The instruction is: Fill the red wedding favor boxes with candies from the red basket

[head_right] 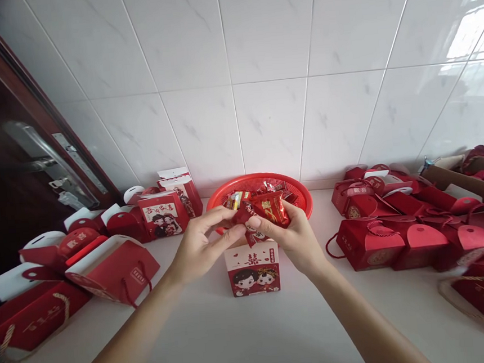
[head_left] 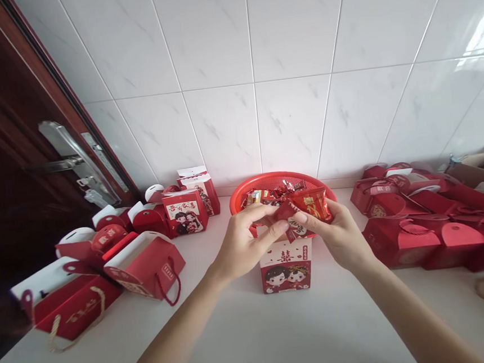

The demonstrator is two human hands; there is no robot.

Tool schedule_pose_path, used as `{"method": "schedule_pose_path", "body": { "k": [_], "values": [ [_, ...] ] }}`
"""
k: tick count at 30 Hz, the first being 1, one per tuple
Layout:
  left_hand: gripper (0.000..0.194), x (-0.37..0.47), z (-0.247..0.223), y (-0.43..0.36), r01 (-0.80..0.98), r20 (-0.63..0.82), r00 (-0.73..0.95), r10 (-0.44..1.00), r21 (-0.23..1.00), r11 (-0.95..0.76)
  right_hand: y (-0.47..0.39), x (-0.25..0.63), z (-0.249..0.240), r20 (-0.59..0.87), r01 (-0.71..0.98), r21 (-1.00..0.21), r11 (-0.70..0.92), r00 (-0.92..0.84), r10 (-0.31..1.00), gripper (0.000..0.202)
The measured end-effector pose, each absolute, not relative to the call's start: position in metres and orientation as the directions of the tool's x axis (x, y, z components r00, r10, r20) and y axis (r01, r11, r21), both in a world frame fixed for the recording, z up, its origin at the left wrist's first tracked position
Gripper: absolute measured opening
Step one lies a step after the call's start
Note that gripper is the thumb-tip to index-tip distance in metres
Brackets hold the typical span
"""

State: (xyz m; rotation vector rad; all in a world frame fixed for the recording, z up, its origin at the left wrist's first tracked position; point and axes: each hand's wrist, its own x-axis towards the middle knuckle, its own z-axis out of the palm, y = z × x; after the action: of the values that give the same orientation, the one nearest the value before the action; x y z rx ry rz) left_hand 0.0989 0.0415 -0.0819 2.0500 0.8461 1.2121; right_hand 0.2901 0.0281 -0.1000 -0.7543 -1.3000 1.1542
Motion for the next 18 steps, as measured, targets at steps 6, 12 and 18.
{"method": "schedule_pose_path", "body": {
  "k": [6, 12, 18],
  "values": [
    [0.019, 0.097, -0.079, 0.044, -0.017, 0.401, 0.251, 0.881, 0.912, -0.410, 0.031, 0.306, -0.089, 0.299, -0.295, -0.905, 0.307, 0.073, 0.951, 0.030],
    [0.023, 0.096, -0.081, 0.045, -0.006, 0.400, 0.177, 0.899, 0.914, -0.405, 0.031, 0.328, -0.074, 0.230, -0.312, -0.931, 0.187, -0.104, 0.968, 0.029],
    [0.021, 0.095, -0.082, 0.044, 0.035, 0.479, 0.137, 0.867, 0.873, -0.487, 0.030, 0.331, -0.076, 0.157, -0.276, -0.959, 0.059, -0.349, 0.924, 0.029]
  ]
}}
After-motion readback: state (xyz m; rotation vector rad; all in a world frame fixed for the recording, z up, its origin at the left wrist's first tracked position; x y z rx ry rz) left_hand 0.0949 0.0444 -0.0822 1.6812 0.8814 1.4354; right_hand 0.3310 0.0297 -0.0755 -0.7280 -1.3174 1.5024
